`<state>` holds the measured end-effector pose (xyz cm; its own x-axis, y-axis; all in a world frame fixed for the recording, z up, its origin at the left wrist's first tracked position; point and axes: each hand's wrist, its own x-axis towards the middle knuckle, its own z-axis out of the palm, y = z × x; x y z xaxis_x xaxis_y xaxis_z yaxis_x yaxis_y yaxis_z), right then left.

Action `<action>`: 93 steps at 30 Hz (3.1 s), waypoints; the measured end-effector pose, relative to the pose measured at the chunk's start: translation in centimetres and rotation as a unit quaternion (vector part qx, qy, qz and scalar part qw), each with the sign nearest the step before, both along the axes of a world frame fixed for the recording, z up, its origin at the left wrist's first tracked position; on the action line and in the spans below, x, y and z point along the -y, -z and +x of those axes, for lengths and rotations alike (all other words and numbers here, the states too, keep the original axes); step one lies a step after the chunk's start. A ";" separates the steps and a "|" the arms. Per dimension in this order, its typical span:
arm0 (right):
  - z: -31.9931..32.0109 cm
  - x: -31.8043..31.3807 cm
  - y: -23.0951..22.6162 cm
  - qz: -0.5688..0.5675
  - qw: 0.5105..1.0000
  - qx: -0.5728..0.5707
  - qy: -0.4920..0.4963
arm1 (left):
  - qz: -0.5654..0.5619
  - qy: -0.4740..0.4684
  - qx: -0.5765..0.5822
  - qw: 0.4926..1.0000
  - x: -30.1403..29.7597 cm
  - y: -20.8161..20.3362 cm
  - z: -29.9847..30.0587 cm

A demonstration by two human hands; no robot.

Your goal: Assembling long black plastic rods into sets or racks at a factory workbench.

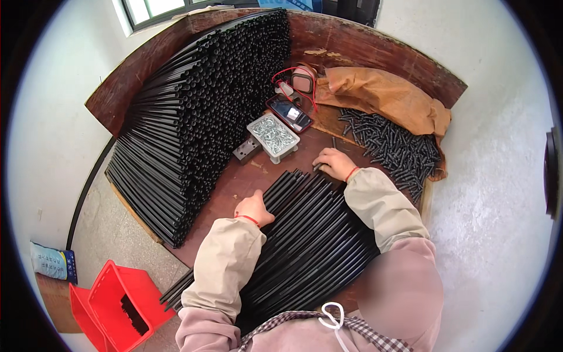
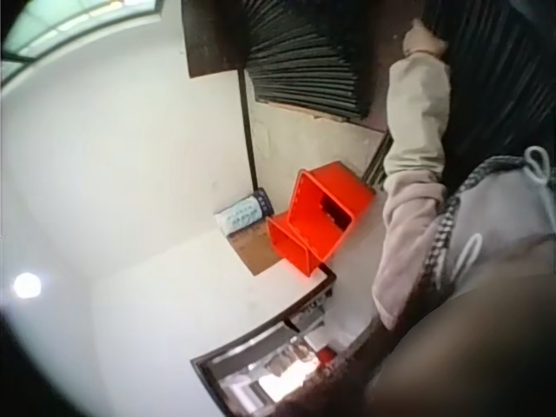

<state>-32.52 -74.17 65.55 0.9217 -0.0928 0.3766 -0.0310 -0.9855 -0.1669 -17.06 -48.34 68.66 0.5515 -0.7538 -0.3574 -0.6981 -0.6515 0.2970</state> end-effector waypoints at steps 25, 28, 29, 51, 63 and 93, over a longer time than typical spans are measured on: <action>-0.2 -0.9 0.0 0.210 0.977 -0.036 0.020 | -0.030 0.002 0.015 0.999 0.3 -0.1 -0.8; 0.3 -0.5 0.3 0.144 0.989 -0.014 0.002 | -0.028 0.005 0.008 1.000 0.3 0.1 -0.5; 0.3 -0.4 0.4 0.122 0.992 -0.007 -0.003 | -0.027 0.007 0.005 1.000 0.4 0.1 -0.5; 3.8 -0.1 0.3 0.012 0.994 -0.084 0.072 | -0.014 -0.045 0.105 0.993 1.5 1.2 1.2; 2.5 -1.7 0.4 0.175 0.983 -0.048 -0.027 | 0.022 0.004 -0.017 1.000 0.1 -0.4 0.9; 3.3 -1.1 -0.5 0.479 0.869 -0.039 0.119 | 0.018 -0.021 -0.020 0.999 -0.2 -0.6 1.0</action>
